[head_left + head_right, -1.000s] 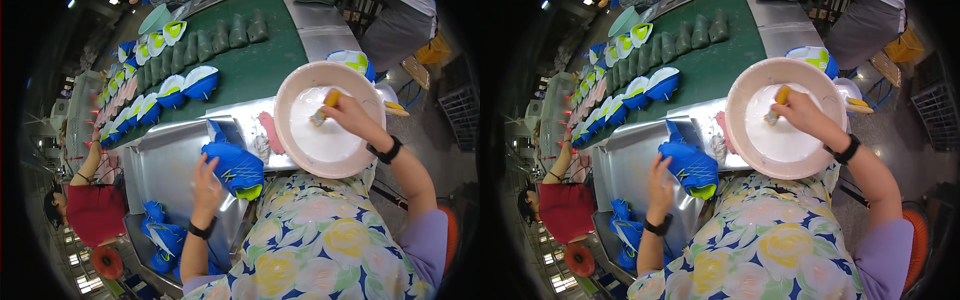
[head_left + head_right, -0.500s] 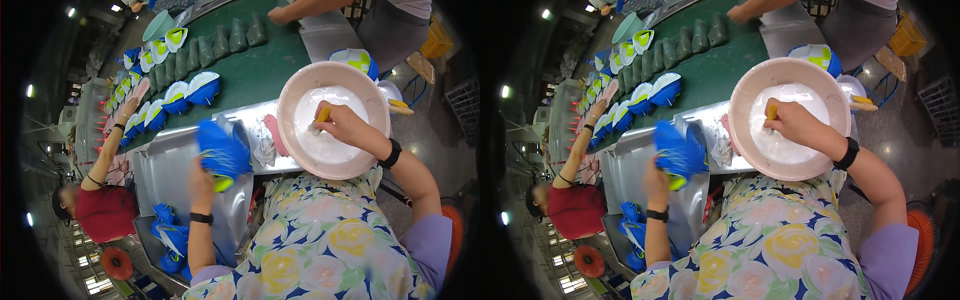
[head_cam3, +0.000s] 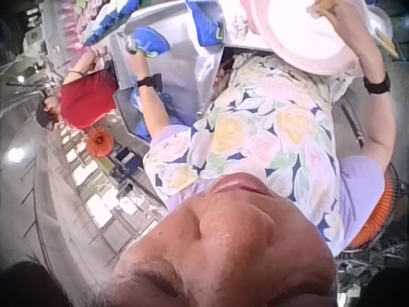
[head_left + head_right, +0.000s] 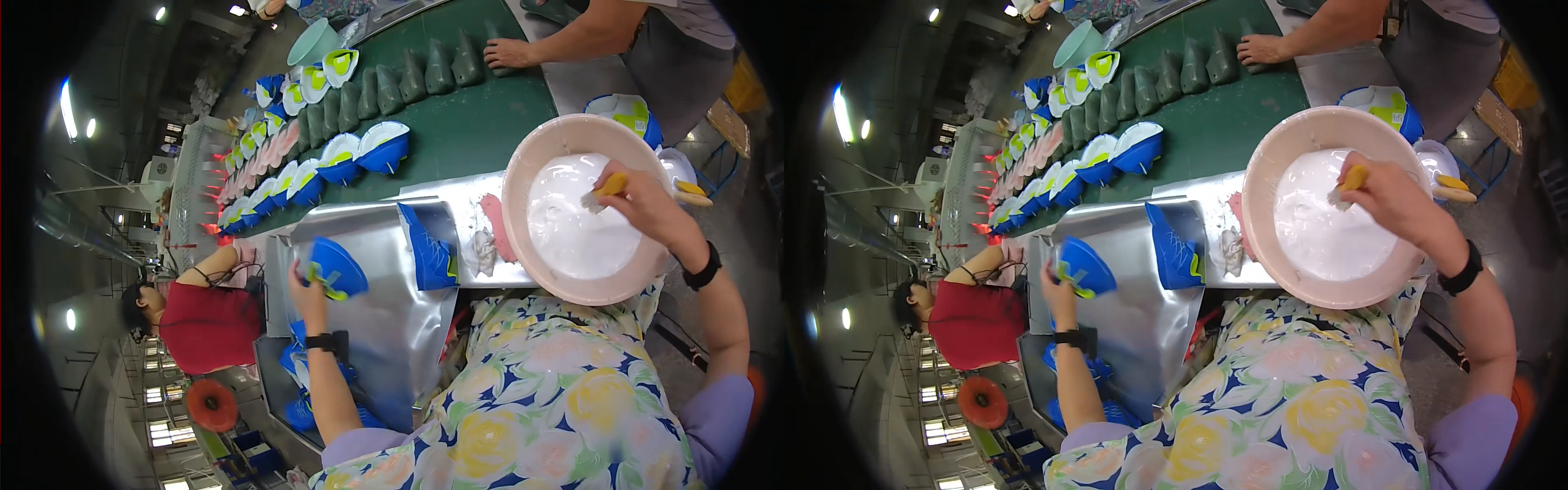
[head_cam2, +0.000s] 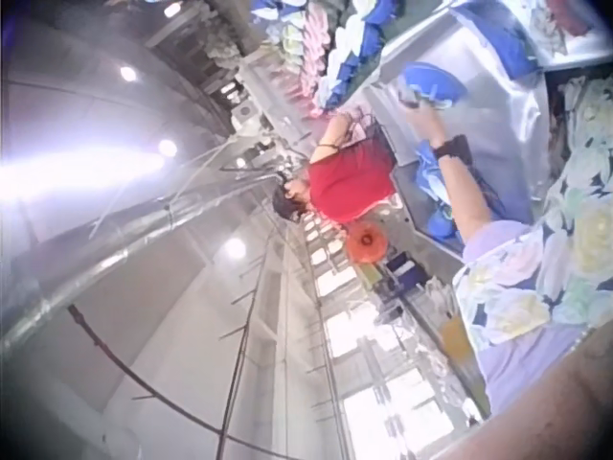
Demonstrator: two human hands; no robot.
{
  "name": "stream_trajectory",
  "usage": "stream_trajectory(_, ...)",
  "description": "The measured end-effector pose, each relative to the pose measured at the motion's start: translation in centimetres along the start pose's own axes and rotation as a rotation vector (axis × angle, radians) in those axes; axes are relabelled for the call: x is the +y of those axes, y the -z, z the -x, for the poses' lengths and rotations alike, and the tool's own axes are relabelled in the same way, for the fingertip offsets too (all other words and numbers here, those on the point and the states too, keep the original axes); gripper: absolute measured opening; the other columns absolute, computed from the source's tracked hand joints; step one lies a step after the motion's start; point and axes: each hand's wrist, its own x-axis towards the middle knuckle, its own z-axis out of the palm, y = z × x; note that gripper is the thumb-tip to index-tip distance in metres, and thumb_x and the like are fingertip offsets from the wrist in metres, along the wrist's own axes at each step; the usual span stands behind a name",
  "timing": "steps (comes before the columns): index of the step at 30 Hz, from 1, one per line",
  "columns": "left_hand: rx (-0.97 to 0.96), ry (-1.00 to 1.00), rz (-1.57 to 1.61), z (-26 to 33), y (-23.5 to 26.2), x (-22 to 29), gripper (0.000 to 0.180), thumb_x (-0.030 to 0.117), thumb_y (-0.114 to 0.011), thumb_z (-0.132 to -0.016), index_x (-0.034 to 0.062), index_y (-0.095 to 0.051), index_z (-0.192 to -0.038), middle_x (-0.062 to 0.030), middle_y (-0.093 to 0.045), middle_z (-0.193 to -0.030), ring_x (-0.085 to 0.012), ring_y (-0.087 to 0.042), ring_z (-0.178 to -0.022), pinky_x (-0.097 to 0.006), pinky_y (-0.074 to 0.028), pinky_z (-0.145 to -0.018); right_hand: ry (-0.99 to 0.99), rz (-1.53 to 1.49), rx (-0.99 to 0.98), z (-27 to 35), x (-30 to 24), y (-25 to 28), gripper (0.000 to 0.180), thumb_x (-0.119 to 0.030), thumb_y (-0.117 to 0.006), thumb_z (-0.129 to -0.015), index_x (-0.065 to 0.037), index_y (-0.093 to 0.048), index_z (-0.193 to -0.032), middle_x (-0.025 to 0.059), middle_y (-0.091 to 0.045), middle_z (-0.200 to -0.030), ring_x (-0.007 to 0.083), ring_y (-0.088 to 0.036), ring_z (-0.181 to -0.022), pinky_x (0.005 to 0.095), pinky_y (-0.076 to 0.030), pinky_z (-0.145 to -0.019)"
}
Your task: The person repeatedly picks up blue and green shoe uppers from a conveyor belt, dips a brush into a pink bowl of white paint, and applies the paint to the interior of each shoe. After painting, the person places the shoe back onto the conveyor belt. Other workers are visible in the background performing similar tasks.
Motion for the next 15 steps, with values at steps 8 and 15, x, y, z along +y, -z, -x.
stream_trajectory(8, -0.789, 0.313, 1.282, -3.4, -6.8, 15.4, 0.043, 0.017, -0.058, -0.100, 0.0048, -0.052, -0.140, -0.0151, -0.063, -0.133, -0.0274, -0.063, -0.120, -0.042, -0.053, -0.103, 0.335, -0.008, 0.231, -1.4, -1.4, 2.3, 0.019, -0.013, -0.072, -0.091, -0.003, -0.059, -0.101, 0.0110, -0.067, -0.092, 0.0245, -0.066, -0.085, 0.0332, -0.052, -0.076)
stream_trajectory(15, -1.176, 0.292, 1.238, -0.2, -18.8, 25.7, 0.043, 0.017, -0.057, -0.100, 0.0047, -0.052, -0.141, -0.0153, -0.062, -0.134, -0.0267, -0.063, -0.120, -0.041, -0.053, -0.104, 0.369, -0.175, 0.107, -2.7, -3.8, 4.8, 0.019, -0.011, -0.071, -0.091, -0.004, -0.059, -0.104, 0.0120, -0.070, -0.089, 0.0285, -0.070, -0.082, 0.0351, -0.052, -0.074)
